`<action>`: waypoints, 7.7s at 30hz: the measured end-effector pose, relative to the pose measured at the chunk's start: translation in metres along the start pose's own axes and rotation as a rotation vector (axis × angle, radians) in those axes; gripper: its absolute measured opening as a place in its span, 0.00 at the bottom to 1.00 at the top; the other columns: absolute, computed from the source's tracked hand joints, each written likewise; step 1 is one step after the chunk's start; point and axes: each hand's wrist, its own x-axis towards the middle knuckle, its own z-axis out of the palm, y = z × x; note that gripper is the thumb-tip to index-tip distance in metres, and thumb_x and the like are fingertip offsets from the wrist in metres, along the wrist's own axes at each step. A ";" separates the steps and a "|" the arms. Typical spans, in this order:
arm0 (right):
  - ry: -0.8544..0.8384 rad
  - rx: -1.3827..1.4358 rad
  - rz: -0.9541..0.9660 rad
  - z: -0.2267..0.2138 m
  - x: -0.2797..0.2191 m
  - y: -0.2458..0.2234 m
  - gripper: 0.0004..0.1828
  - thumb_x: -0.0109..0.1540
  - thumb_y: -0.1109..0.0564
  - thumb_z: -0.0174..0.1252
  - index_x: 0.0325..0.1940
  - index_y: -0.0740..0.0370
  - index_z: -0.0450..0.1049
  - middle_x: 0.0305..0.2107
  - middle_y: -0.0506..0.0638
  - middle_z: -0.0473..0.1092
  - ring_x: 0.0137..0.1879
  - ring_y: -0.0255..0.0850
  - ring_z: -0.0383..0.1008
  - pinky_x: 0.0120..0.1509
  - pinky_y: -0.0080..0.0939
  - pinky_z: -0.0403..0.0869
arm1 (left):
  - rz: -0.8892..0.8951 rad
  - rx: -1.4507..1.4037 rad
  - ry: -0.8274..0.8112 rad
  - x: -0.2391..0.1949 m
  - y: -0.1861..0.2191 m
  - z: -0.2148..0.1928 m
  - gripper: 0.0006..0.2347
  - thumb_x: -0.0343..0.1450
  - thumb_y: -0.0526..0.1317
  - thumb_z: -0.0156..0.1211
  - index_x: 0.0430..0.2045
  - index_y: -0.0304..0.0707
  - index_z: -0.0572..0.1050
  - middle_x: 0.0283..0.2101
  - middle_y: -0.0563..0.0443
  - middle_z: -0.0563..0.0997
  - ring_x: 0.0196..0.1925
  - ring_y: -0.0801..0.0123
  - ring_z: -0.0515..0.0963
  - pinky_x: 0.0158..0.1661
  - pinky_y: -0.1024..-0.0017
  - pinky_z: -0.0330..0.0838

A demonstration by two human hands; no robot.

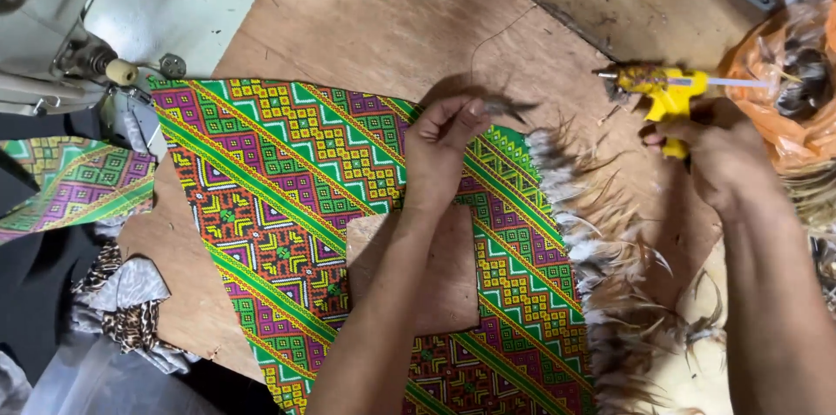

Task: The person uses a hot glue gun to apply adhesive along the edge of a patterned fabric and presses a feather strip onto it. They repeat this process along the fabric edge, adjusting the feather strip and applying glue in sections.

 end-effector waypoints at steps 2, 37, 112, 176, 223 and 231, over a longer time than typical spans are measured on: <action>-0.083 0.009 0.020 -0.002 -0.033 -0.025 0.23 0.60 0.68 0.63 0.59 0.56 0.70 0.39 0.52 0.77 0.29 0.34 0.68 0.25 0.31 0.63 | 0.045 -0.031 -0.004 -0.001 -0.002 -0.003 0.07 0.76 0.39 0.70 0.40 0.33 0.83 0.39 0.48 0.87 0.44 0.67 0.88 0.55 0.64 0.89; -0.153 -1.138 -0.276 0.082 -0.095 -0.105 0.28 0.76 0.33 0.56 0.68 0.57 0.70 0.16 0.71 0.71 0.23 0.70 0.74 0.39 0.68 0.74 | 0.122 -0.117 -0.039 -0.002 -0.003 -0.004 0.08 0.79 0.40 0.66 0.44 0.32 0.80 0.44 0.42 0.88 0.47 0.63 0.88 0.57 0.60 0.89; -0.328 0.183 -0.454 0.192 -0.079 -0.049 0.06 0.73 0.65 0.65 0.53 0.70 0.78 0.38 0.57 0.79 0.42 0.37 0.79 0.46 0.33 0.81 | 0.158 -0.069 0.080 0.000 -0.001 0.003 0.06 0.76 0.35 0.74 0.43 0.30 0.87 0.38 0.39 0.90 0.45 0.69 0.87 0.53 0.63 0.87; -0.573 -0.892 -0.188 0.126 -0.062 -0.098 0.12 0.68 0.52 0.66 0.57 0.49 0.81 0.53 0.48 0.78 0.54 0.44 0.80 0.60 0.42 0.74 | 0.185 -0.048 -0.080 -0.008 0.011 0.002 0.09 0.84 0.37 0.55 0.55 0.33 0.76 0.43 0.40 0.86 0.46 0.62 0.88 0.54 0.63 0.87; -0.158 -0.924 -0.201 0.094 -0.129 -0.097 0.25 0.75 0.37 0.55 0.72 0.48 0.74 0.31 0.65 0.74 0.39 0.61 0.73 0.46 0.58 0.67 | 0.239 -0.028 -0.086 -0.006 0.008 0.002 0.09 0.84 0.41 0.55 0.52 0.38 0.78 0.39 0.41 0.87 0.42 0.63 0.88 0.47 0.67 0.87; -0.164 -0.898 -0.189 0.110 -0.132 -0.105 0.27 0.74 0.35 0.54 0.74 0.46 0.73 0.29 0.62 0.71 0.36 0.58 0.70 0.41 0.56 0.64 | 0.220 -0.044 -0.094 -0.008 0.010 0.001 0.09 0.84 0.41 0.55 0.53 0.36 0.77 0.39 0.42 0.87 0.43 0.63 0.88 0.47 0.67 0.86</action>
